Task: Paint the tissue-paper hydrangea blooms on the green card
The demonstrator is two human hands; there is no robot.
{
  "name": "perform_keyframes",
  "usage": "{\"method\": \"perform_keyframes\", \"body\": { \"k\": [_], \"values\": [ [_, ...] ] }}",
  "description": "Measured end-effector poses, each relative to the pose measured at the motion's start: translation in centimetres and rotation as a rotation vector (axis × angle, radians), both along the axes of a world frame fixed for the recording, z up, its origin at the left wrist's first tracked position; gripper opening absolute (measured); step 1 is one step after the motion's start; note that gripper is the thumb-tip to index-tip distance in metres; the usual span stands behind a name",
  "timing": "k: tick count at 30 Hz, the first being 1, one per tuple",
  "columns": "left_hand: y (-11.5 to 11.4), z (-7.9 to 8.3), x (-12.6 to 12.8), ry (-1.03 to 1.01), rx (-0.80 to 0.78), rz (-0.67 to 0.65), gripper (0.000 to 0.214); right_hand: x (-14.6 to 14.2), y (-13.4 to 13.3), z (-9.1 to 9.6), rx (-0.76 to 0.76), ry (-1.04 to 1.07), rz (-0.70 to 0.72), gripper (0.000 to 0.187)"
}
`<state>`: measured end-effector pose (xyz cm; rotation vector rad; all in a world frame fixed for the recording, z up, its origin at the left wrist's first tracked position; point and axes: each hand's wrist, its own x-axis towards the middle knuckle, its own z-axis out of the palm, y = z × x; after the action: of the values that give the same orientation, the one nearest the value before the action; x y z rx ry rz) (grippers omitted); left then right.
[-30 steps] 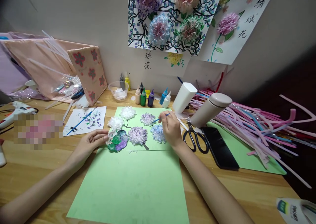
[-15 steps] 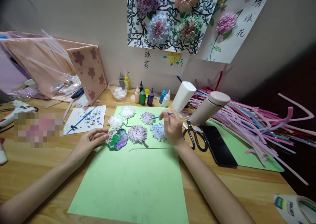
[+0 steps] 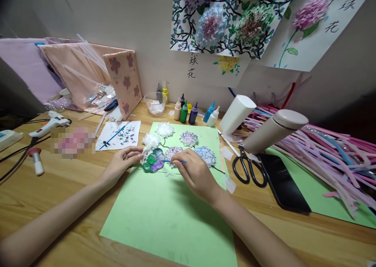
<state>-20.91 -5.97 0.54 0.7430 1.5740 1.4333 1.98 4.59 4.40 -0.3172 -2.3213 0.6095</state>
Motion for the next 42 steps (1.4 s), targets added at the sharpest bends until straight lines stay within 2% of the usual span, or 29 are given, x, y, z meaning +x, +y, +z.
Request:
{"method": "perform_keyframes", "body": {
  "k": [8,12,21,42],
  "values": [
    [0.0,-0.1,0.0,0.014,-0.005,-0.009,0.045,0.0,0.1,-0.1,0.019,0.015,-0.009,0.019],
    [0.0,-0.2,0.0,0.026,0.002,-0.017,0.044,0.1,0.1,-0.2,0.033,0.098,-0.006,0.02],
    [0.1,-0.3,-0.1,0.028,0.01,-0.016,0.044,-0.3,0.0,-1.1,0.024,0.059,0.114,0.018],
    [0.0,-0.2,0.0,0.004,-0.002,-0.028,0.043,-0.4,-0.1,-1.5,-0.113,0.034,0.065,0.021]
  ]
}}
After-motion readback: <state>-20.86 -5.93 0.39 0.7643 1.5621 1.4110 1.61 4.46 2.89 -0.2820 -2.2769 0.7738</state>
